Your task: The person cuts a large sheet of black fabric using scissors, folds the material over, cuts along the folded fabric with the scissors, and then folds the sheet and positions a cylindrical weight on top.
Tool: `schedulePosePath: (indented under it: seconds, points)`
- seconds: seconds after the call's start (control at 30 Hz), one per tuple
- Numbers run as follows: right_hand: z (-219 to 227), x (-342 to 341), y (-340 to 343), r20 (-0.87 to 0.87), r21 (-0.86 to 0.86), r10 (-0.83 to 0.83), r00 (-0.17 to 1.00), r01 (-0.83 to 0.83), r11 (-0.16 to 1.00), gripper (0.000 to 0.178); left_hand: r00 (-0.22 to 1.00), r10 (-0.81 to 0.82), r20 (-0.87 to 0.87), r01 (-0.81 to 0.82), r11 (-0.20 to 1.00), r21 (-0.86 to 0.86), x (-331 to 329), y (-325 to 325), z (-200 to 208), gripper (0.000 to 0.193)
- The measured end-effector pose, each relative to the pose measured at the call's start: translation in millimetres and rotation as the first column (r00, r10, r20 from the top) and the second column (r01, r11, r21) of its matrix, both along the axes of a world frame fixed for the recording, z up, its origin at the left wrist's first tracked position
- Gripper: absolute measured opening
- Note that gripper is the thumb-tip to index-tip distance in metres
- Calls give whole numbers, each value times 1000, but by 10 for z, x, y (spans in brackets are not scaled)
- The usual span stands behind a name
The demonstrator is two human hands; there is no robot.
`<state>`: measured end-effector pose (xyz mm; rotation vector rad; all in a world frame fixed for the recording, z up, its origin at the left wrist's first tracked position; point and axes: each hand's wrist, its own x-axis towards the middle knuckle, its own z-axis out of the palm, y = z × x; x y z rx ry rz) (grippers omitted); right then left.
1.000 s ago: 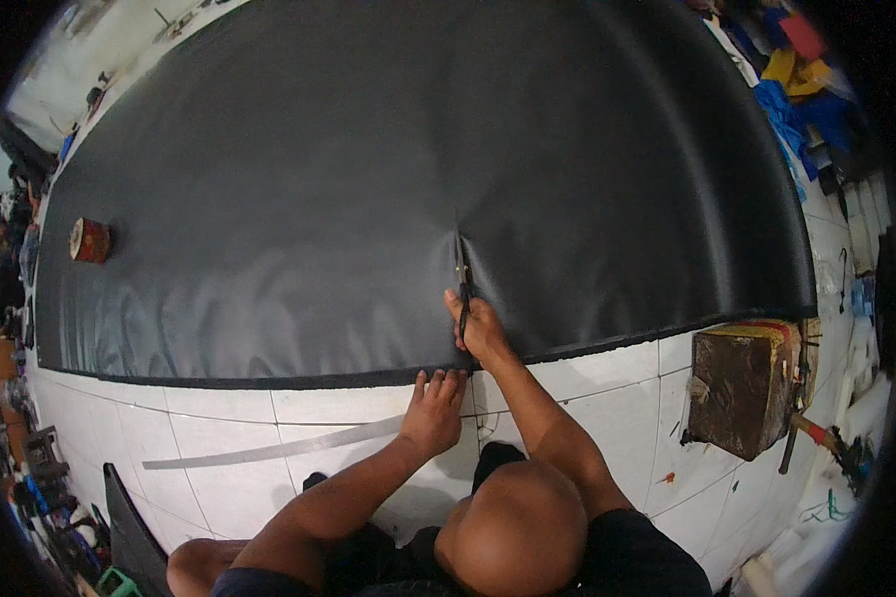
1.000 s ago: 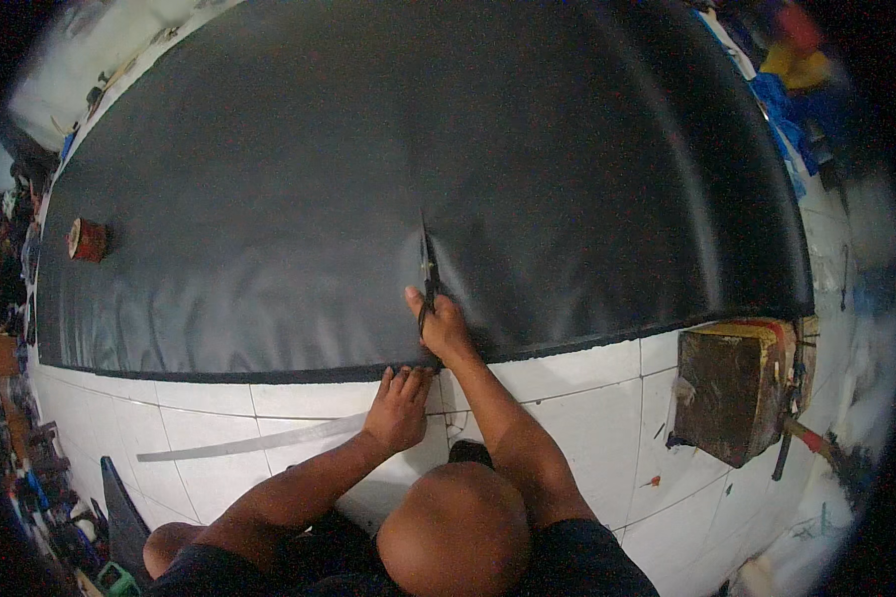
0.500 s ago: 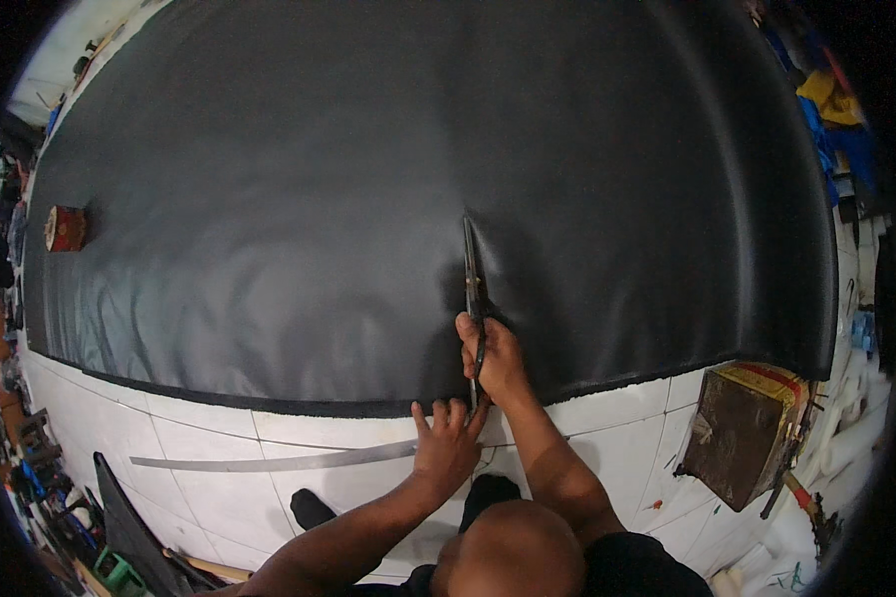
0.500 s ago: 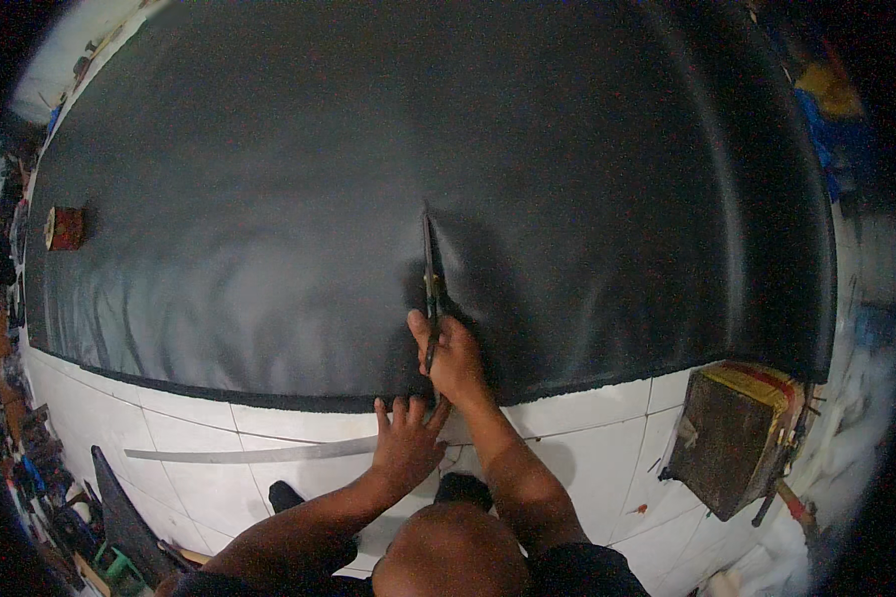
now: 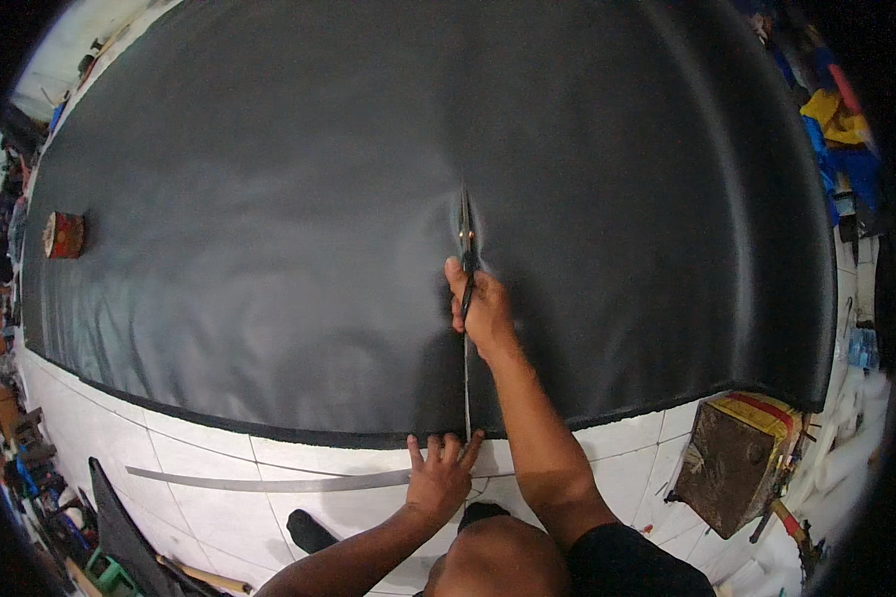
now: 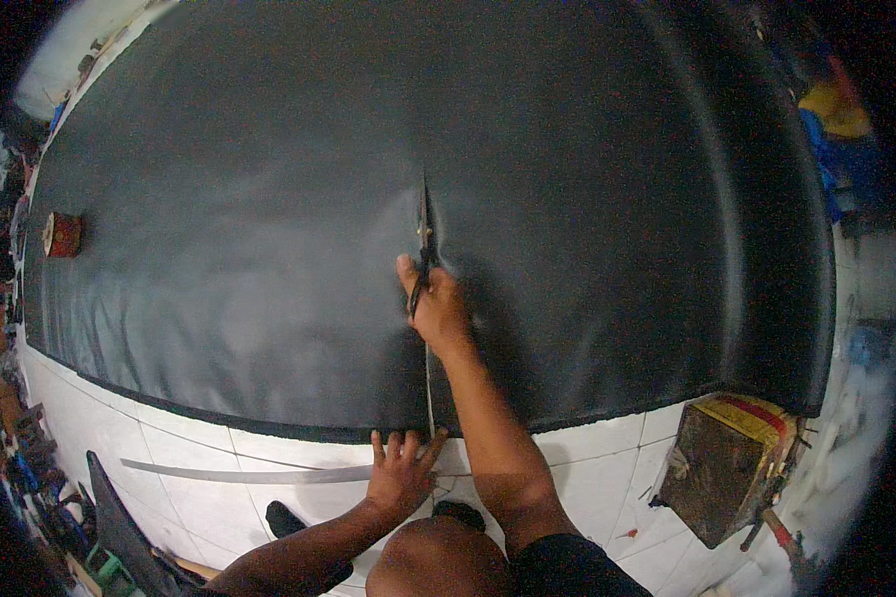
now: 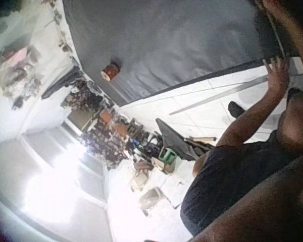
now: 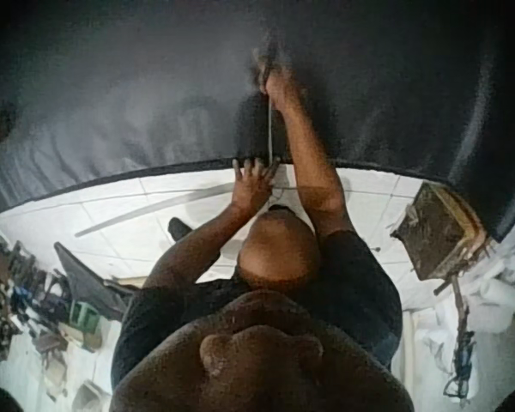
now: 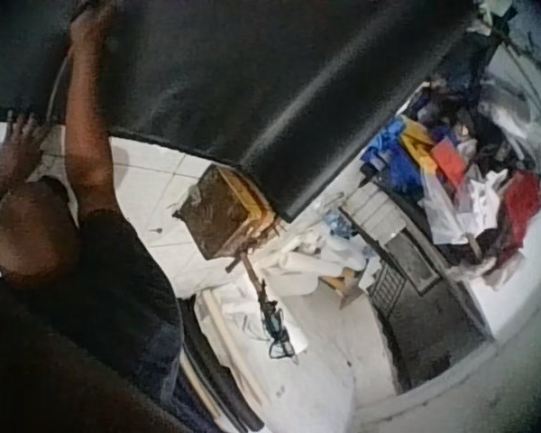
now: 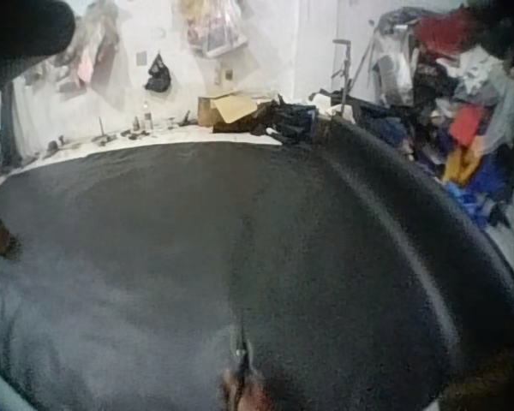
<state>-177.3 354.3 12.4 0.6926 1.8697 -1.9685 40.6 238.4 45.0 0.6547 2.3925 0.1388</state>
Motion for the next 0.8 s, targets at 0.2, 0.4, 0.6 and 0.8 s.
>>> schedulePosePath:
  seconds: [0.2,0.4,0.6,0.8]
  points:
    - [21,-97,52,46,89,27,999,-31,996,51,999,46,-28,-45,998,35,-42,-8,64,73]
    - [235,-174,131,67,-88,45,997,-39,995,52,1000,15,-16,-15,1000,-12,-3,-43,-10,78]
    - [20,-435,145,-30,-42,35,999,-36,998,51,999,33,1,-33,999,39,16,-19,-32,75]
    - [16,-525,132,-36,-8,58,998,-59,998,50,1000,23,-3,-23,1000,4,34,-27,-42,76]
